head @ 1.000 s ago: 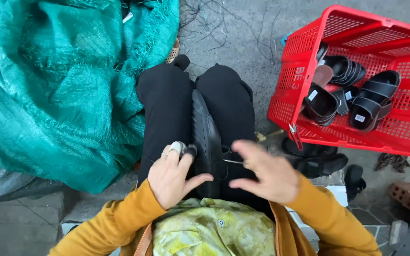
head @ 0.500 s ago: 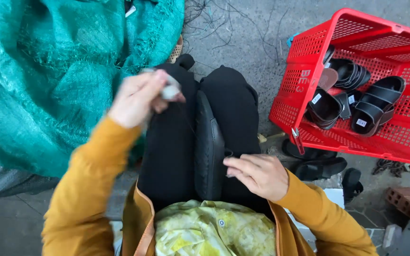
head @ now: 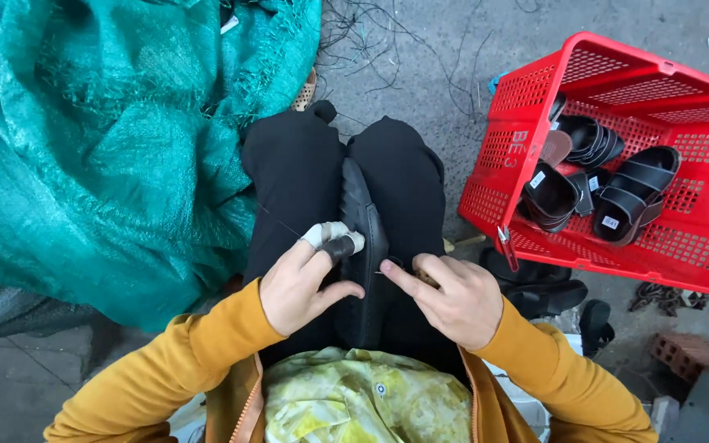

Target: Hand-sewing the sole of a black sandal using a needle and thread while sitting on the floor.

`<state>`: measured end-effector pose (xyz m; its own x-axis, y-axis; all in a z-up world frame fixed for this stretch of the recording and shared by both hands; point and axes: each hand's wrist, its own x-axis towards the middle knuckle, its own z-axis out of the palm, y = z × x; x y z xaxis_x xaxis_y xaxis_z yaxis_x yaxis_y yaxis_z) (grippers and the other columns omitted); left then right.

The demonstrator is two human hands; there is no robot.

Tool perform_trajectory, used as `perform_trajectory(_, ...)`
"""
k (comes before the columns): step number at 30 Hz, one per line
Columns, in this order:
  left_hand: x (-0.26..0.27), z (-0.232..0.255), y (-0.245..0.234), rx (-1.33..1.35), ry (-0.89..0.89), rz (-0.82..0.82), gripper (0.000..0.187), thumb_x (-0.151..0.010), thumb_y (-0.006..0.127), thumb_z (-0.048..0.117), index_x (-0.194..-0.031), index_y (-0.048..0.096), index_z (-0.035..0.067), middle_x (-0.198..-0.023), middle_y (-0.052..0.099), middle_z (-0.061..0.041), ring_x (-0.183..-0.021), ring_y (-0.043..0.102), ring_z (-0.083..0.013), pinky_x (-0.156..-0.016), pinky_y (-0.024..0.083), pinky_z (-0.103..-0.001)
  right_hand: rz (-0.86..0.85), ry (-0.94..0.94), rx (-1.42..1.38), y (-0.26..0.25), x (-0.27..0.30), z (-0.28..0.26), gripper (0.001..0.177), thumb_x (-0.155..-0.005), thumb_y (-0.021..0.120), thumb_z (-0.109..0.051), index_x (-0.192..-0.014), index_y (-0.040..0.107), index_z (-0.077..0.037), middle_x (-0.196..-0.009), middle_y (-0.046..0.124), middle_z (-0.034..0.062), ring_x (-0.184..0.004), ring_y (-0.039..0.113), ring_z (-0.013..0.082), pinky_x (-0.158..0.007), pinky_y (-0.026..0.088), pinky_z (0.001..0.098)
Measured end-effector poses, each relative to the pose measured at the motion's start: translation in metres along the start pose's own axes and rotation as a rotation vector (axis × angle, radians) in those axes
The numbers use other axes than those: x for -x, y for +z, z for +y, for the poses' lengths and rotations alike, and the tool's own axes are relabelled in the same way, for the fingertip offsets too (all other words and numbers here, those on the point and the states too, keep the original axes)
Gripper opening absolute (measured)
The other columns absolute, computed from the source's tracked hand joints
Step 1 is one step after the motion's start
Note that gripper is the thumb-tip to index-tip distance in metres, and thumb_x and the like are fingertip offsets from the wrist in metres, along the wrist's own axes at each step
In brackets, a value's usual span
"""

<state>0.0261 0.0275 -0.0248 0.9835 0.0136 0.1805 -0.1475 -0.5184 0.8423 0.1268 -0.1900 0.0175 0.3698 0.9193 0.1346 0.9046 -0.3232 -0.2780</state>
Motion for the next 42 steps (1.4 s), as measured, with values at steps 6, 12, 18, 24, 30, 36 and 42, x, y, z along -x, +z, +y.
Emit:
perform_trajectory(6, -0.003, -0.008, 0.011, 0.07, 0.035, 0.076, 0.057, -0.072, 0.081, 0.032, -0.116, 0.063, 0.001, -0.11, 0.059, -0.021, -0.103, 0.064, -0.0393, -0.085, 0.055, -0.044, -0.012, -0.029, 0.225, -0.001, -0.009, -0.007, 0.037, -0.088, 0.046, -0.015, -0.12, 0.062, -0.021, -0.08, 0.046, 0.0018, -0.05, 0.045, 0.0147, -0.044, 0.045, 0.0278)
perform_trajectory(12, -0.005, -0.007, 0.008, 0.093, 0.058, 0.184, 0.048, -0.071, 0.083, 0.032, -0.106, 0.067, 0.003, -0.103, 0.06, -0.017, -0.091, 0.067, -0.0336, -0.078, 0.057, -0.039, 0.109, -0.059, 0.029, 0.038, -0.006, -0.006, 0.025, -0.086, 0.052, -0.013, -0.111, 0.054, -0.009, -0.084, 0.052, 0.0066, -0.058, 0.058, 0.0198, -0.049, 0.051, 0.0305)
perform_trajectory(18, 0.017, 0.03, -0.007, 0.274, -0.186, 0.152, 0.031, -0.071, 0.082, 0.016, -0.065, 0.055, 0.003, -0.103, 0.058, -0.015, -0.082, 0.062, -0.024, -0.069, 0.052, -0.029, 0.018, 0.14, -0.306, 0.015, 0.0, -0.014, 0.037, -0.075, 0.075, -0.006, -0.108, 0.058, -0.004, -0.1, 0.063, 0.0105, -0.072, 0.063, 0.0246, -0.063, 0.051, 0.0324)
perform_trajectory(24, 0.015, 0.021, 0.004, 1.123, -0.495, -0.003, 0.017, -0.086, 0.061, -0.005, -0.102, 0.062, -0.002, -0.101, 0.056, -0.01, -0.077, 0.058, -0.0143, -0.067, 0.051, -0.023, 0.019, 0.253, -0.311, 0.016, 0.003, -0.021, 0.035, -0.074, 0.075, -0.006, -0.105, 0.059, -0.001, -0.099, 0.068, 0.0103, -0.073, 0.066, 0.0243, -0.063, 0.052, 0.0307)
perform_trajectory(30, 0.002, 0.017, 0.01, 0.763, -0.66, -0.085, 0.038, -0.072, 0.07, -0.002, -0.107, 0.055, 0.003, -0.068, 0.063, 0.0, -0.054, 0.059, -0.0067, -0.049, 0.049, -0.019, -0.031, 0.163, -0.228, -0.017, -0.013, -0.018, 0.036, -0.077, 0.072, 0.0, -0.112, 0.062, -0.001, -0.1, 0.061, 0.0097, -0.074, 0.062, 0.0219, -0.067, 0.051, 0.0312)
perform_trajectory(36, -0.022, 0.03, 0.0, -0.017, 0.038, 0.005, 0.04, -0.078, 0.071, 0.011, -0.117, 0.064, 0.009, -0.088, 0.052, -0.008, -0.073, 0.05, -0.0275, -0.061, 0.043, -0.035, -0.447, 0.207, 0.233, -0.062, 0.003, 0.017, 0.052, -0.08, 0.057, -0.021, -0.129, 0.056, -0.037, -0.117, 0.047, 0.0001, -0.054, 0.052, 0.0051, -0.044, 0.041, 0.0222)
perform_trajectory(42, -0.019, 0.024, -0.004, -0.129, 0.368, -0.035, 0.014, -0.08, 0.066, 0.01, -0.093, 0.065, 0.007, -0.098, 0.055, -0.009, -0.079, 0.052, -0.0235, -0.059, 0.042, -0.032, -0.176, 0.194, -0.38, -0.025, -0.004, 0.008, 0.027, -0.075, 0.065, -0.004, -0.102, 0.06, -0.007, -0.109, 0.055, 0.0087, -0.064, 0.057, 0.0183, -0.056, 0.046, 0.0279)
